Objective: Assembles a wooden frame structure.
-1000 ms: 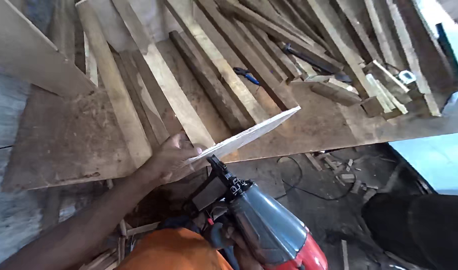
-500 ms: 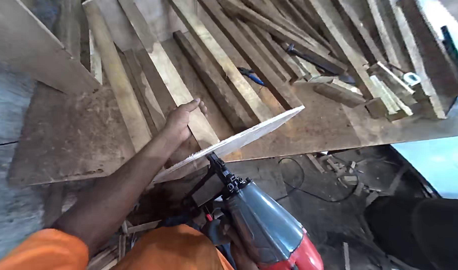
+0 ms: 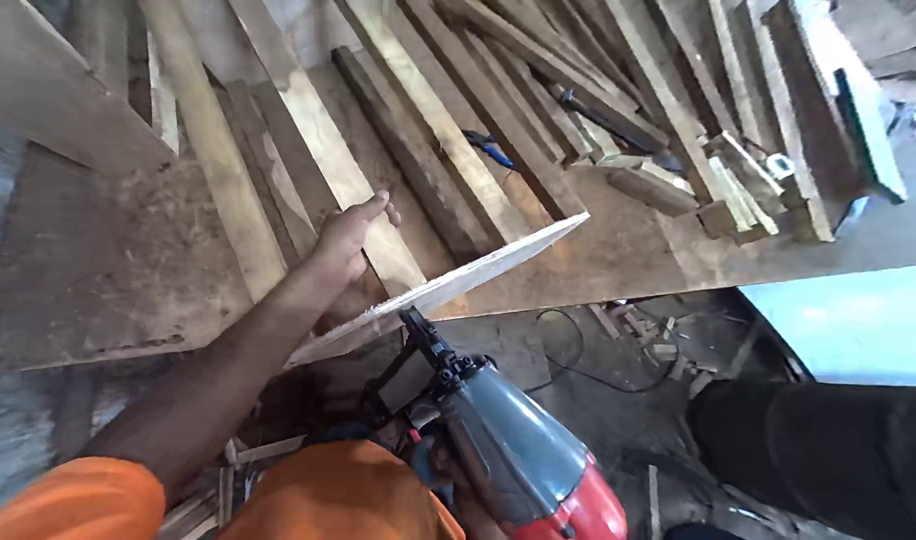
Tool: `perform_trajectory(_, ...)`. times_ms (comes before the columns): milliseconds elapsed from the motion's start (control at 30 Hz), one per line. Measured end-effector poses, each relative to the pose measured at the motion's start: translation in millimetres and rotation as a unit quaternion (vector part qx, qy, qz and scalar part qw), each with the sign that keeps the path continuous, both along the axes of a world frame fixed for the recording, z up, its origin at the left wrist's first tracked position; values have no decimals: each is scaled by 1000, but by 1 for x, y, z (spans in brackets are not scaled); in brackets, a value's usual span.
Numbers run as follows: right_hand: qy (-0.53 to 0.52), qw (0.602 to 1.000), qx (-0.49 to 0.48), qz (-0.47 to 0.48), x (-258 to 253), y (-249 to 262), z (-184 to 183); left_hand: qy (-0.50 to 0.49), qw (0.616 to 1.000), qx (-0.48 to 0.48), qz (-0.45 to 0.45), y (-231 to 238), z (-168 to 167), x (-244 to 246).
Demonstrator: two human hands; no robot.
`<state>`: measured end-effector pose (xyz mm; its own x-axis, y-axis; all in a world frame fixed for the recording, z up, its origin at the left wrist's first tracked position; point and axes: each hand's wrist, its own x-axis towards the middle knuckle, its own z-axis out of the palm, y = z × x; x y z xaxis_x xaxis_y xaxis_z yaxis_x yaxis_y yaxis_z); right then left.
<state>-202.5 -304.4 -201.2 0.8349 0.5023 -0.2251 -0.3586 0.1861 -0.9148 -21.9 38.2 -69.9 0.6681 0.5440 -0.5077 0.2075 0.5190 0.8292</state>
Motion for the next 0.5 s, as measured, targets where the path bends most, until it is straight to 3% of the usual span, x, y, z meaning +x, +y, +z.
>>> perform_trajectory(67,40,996,-72,-19,7,12,61,-5,1000,-1,-11,0,1,-1)
perform_trajectory(167,-136,990,-4,-37,12,-15,39,-16,1000,-15,-4,-2,4,1)
perform_trajectory(233,-167,984,-12,-67,20,-38,28,-21,1000,-19,-2,0,2,0)
perform_trajectory(333,-205,973,-17,-106,57,-64,49,-20,1000,-12,-19,-2,5,-3)
perform_trajectory(400,-197,969,-17,-147,84,-60,104,-14,999,-5,-48,-9,17,-11)
perform_trajectory(433,-85,973,-96,-193,92,-42,163,-10,999,-5,-48,-10,18,-12)
perform_trajectory(500,-4,955,-166,-247,117,-12,239,-1,999,-4,-33,-8,13,-9)
